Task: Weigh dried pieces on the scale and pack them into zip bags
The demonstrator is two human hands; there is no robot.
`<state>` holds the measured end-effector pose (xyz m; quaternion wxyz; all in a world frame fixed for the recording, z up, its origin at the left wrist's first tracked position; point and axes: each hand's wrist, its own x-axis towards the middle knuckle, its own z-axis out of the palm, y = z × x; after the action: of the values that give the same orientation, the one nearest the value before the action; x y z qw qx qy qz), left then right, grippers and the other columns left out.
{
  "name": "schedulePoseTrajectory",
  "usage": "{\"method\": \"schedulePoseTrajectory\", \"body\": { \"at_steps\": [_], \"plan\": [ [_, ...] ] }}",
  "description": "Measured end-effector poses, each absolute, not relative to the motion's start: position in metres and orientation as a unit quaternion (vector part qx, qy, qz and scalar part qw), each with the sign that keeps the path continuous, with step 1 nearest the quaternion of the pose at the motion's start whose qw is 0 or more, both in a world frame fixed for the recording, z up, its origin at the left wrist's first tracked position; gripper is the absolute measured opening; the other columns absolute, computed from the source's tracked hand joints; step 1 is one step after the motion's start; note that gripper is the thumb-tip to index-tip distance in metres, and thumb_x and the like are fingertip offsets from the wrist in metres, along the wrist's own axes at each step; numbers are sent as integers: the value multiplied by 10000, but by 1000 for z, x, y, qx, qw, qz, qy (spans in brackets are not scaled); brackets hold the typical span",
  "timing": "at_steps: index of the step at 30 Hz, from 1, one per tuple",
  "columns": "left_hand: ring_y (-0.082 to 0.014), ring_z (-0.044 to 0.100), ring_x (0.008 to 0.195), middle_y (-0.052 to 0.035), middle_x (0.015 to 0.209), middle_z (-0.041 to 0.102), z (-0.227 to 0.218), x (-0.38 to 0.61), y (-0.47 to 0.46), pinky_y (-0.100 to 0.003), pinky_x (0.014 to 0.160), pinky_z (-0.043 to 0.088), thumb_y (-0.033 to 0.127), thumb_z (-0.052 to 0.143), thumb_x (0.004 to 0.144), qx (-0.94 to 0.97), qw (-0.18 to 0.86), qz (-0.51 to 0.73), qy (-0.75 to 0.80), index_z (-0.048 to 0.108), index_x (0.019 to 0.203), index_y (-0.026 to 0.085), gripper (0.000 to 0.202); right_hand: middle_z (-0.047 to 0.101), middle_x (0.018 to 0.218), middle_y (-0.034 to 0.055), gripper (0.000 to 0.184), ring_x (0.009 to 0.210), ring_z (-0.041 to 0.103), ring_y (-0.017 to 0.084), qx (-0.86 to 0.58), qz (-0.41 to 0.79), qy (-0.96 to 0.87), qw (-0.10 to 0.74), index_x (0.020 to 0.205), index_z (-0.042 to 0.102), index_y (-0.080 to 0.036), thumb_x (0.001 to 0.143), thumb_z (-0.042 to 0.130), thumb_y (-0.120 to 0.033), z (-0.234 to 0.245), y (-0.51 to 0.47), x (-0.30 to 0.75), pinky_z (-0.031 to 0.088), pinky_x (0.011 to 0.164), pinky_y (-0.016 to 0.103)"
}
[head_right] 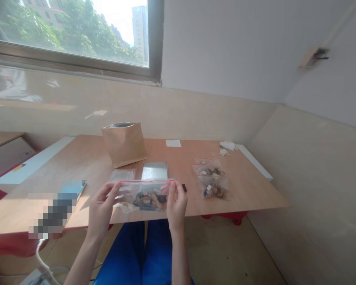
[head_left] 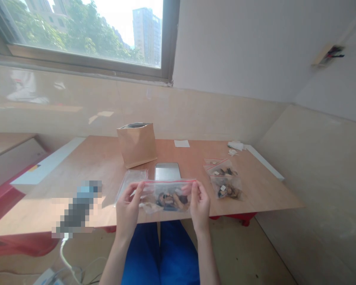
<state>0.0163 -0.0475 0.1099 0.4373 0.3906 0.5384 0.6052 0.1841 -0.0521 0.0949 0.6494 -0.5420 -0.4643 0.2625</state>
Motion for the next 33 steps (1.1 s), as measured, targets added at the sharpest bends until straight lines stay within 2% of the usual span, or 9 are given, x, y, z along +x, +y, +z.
{"method": "schedulePoseTrajectory", "body": {
  "at_steps": [2,6,10,14,17,20,26,33],
  "plan": [
    [-186,636,709,-56,748,675,111,16,-48,-228,561,485,522,671,677,400,406,610,551,650,768,178,357,680,707,48,356,646,626,163,-541,250,-469,652,786,591,-179,891,441,-484,93,-52,184,499,678,291],
    [-177,617,703,-42,725,653,114,21,-50,-239,587,473,521,659,691,399,358,634,557,628,751,181,347,694,734,62,359,722,644,182,-539,246,-462,660,767,606,-176,897,436,-465,92,-51,181,502,730,309],
    [-187,641,696,-33,726,638,110,28,-51,-268,615,488,566,615,713,376,376,648,545,568,763,183,390,701,746,65,409,741,648,187,-521,280,-466,658,728,633,-176,891,431,-492,92,-49,177,499,749,312],
    [-169,636,703,-29,743,647,105,31,-50,-264,655,493,573,571,750,380,387,650,532,557,795,186,391,706,758,61,361,745,655,189,-511,317,-455,656,745,654,-171,846,520,-490,90,-49,173,504,721,301],
    [-181,634,758,-45,777,663,106,31,-49,-259,668,492,560,636,698,387,419,647,506,588,811,178,401,699,735,58,347,719,648,186,-528,290,-433,670,729,655,-162,835,546,-474,87,-48,173,502,716,307],
    [-175,619,732,-45,771,666,107,29,-48,-249,654,483,511,710,635,399,435,634,500,620,785,171,383,697,727,58,336,712,644,187,-533,272,-430,677,721,658,-160,827,560,-464,85,-48,174,503,714,315],
    [-163,602,722,-47,733,663,105,24,-46,-226,649,470,479,707,646,392,469,611,502,650,718,163,329,696,717,51,316,674,642,177,-532,269,-424,682,724,651,-168,813,572,-461,86,-49,175,514,658,297],
    [-152,592,718,-33,743,659,109,23,-50,-216,620,466,427,722,646,379,452,635,499,659,762,169,290,688,703,46,316,650,633,165,-528,278,-404,694,708,652,-164,801,587,-459,86,-50,175,510,647,285]
  ]
}}
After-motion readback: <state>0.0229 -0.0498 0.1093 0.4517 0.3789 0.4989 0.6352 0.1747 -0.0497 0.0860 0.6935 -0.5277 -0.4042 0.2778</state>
